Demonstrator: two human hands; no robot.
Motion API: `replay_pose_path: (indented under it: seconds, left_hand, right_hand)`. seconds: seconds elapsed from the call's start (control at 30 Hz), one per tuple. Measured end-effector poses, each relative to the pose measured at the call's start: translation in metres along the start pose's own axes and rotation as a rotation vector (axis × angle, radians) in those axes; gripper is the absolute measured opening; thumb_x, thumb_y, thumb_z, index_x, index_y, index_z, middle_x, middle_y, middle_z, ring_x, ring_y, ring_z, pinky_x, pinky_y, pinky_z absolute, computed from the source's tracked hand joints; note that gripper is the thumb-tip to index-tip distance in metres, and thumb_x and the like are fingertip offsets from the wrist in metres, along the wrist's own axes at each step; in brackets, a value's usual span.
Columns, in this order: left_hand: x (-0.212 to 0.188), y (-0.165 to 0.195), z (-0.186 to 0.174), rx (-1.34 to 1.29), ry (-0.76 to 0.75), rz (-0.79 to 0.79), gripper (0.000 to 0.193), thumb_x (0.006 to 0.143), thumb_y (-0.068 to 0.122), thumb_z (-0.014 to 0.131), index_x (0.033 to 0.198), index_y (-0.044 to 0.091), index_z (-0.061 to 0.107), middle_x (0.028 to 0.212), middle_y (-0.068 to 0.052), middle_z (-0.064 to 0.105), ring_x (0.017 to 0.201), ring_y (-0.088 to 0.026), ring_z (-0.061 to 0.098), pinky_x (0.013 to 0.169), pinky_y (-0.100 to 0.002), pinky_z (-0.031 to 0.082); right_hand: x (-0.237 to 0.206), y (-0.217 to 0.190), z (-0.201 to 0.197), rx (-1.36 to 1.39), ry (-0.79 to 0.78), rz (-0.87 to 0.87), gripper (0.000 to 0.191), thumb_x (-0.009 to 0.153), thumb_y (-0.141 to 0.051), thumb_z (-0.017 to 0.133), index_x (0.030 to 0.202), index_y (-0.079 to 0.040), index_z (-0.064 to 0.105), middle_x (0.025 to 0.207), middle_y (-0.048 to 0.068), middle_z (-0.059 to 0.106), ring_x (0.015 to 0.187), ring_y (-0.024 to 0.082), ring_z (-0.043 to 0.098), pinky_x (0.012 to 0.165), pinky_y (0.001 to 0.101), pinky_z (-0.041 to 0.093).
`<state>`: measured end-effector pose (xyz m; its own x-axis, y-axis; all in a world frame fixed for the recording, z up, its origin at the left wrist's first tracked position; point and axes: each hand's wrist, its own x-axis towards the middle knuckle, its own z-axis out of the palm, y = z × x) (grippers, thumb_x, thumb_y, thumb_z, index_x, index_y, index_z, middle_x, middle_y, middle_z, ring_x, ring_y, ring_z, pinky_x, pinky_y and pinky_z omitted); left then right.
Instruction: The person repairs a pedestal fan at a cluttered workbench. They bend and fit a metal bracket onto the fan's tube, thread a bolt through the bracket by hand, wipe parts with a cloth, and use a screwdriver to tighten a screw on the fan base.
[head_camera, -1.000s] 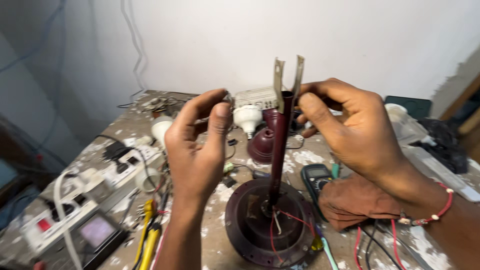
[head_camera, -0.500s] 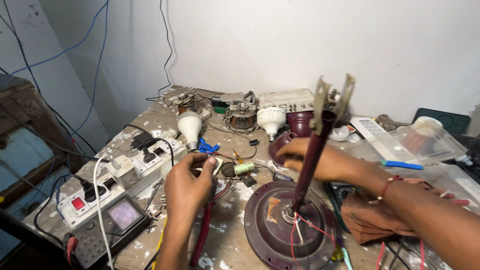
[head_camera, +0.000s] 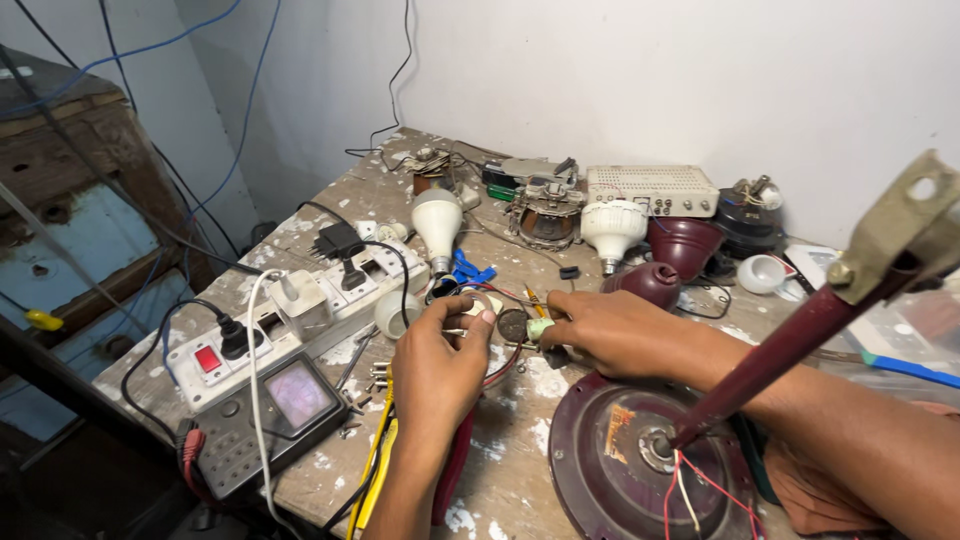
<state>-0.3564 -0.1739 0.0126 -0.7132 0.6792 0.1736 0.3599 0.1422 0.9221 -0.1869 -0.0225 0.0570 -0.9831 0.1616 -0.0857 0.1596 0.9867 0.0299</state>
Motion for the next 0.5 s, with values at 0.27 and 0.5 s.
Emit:
replay_pose_path:
  seconds: [0.27,0.5]
  left_hand:
    - [-0.003,0.004,-0.018,0.01,-0.059,0.002,0.037,0.082,0.033,0.076,0.112,0.011,0.074,0.089,-0.004,0.08,0.071,-0.021,0.075,0.07,-0.036,0.056]
    - [-0.011,-0.004,0.003,-0.486,-0.499,0.199,0.052,0.086,0.004,0.073,0.136,0.005,0.057,0.116,-0.007,0.075,0.093,-0.016,0.071,0.077,-0.032,0.059]
  right_hand:
    - [0.009,-0.014,-0.009,-0.02,-0.022,-0.029,0.03,0.084,-0.015,0.069,0.113,-0.014,0.068,0.109,0.012,0.057,0.103,0.033,0.063,0.075,0.0463,0.053]
    - [-0.003,0.001,-0.023,0.641,0.096,0.051,0.033,0.093,-0.028,0.071,0.118,-0.007,0.069,0.11,0.008,0.067,0.103,0.02,0.065,0.088,0.0344,0.052]
